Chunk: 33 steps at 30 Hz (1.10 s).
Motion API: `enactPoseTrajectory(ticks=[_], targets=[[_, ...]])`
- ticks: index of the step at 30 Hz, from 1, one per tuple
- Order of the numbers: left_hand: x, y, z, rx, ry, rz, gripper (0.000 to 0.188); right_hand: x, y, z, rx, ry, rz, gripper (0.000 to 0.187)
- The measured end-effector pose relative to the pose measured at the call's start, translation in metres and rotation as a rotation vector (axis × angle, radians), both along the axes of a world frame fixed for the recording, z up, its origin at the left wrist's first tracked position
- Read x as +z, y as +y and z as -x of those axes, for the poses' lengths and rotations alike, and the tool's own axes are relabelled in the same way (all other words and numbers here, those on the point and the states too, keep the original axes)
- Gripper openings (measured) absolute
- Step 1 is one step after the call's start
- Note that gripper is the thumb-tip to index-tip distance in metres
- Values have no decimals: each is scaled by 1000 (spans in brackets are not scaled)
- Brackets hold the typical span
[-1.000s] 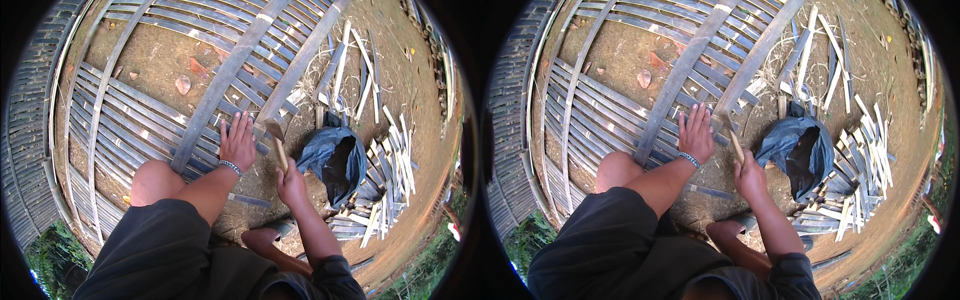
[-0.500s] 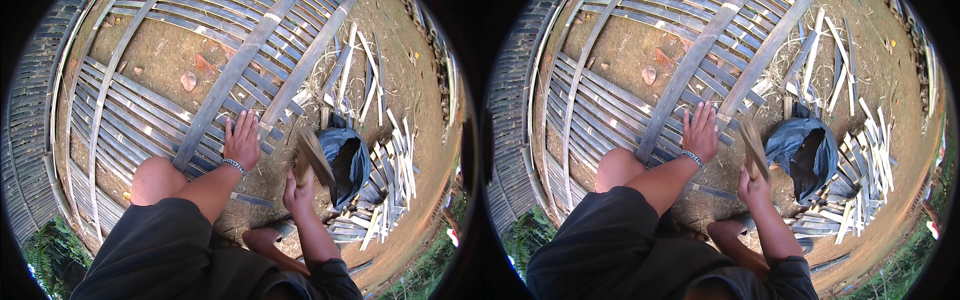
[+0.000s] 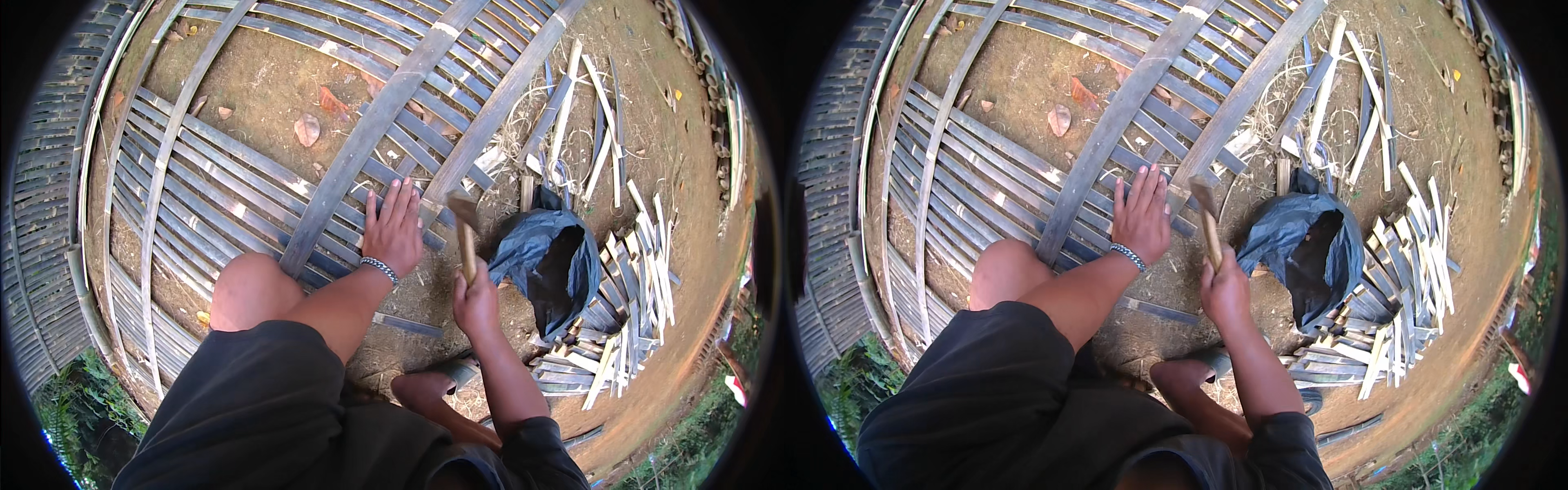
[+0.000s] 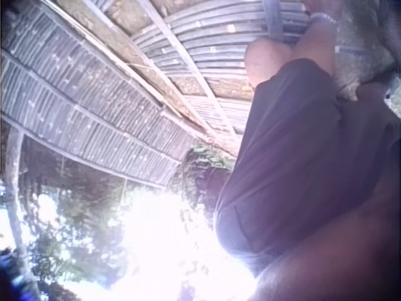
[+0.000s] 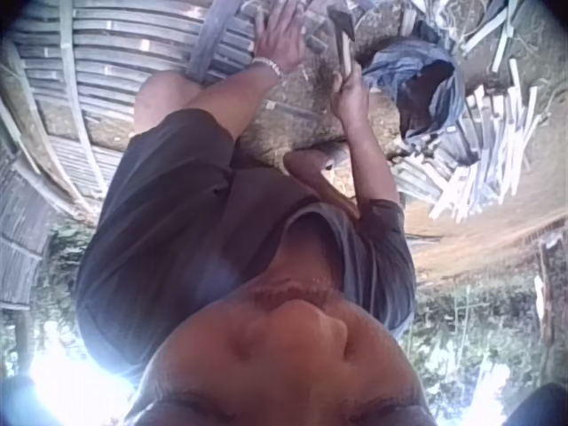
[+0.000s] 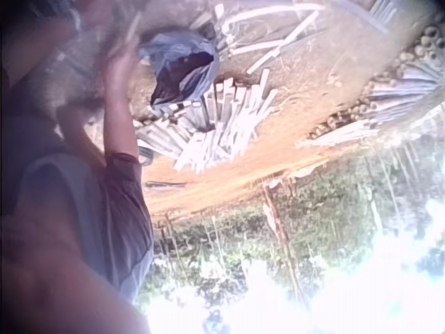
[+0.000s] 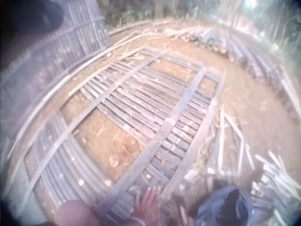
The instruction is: The person hammers nails into bamboo slats to secure them to a wooden frame, reaching into a bag for nails between hammering actions.
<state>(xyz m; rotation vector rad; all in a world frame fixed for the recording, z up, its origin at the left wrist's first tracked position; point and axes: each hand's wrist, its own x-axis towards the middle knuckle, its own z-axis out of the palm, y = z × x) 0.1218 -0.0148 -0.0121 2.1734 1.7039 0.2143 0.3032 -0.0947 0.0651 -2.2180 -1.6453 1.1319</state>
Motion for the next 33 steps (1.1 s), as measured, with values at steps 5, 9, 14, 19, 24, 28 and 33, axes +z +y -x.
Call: enactPoseTrajectory(ticks=[5,9,14,19,24,28,33], targets=[[1,-6,0,-8,-1,20,58,-11,-17,-8,95,91,-563,43],[1,-2,1,-5,2,6,58,-8,-5,-5,-11,2,-174,39],[1,-8,-3,-17,2,22,58,-21,-29,-14,8,95,-427,38],[1,-1,0,-3,22,12,58,-11,-11,-7,-59,73,-163,24],[0,-9,0,-12,3,7,57,-28,-18,-7,50,71,-390,31],[2,-6,3,-8,2,17,58,-32,-12,-4,-43,112,-273,28],[3,-7,-1,-13,16,45,57,-41,-16,-4,29,-29,-122,31]])
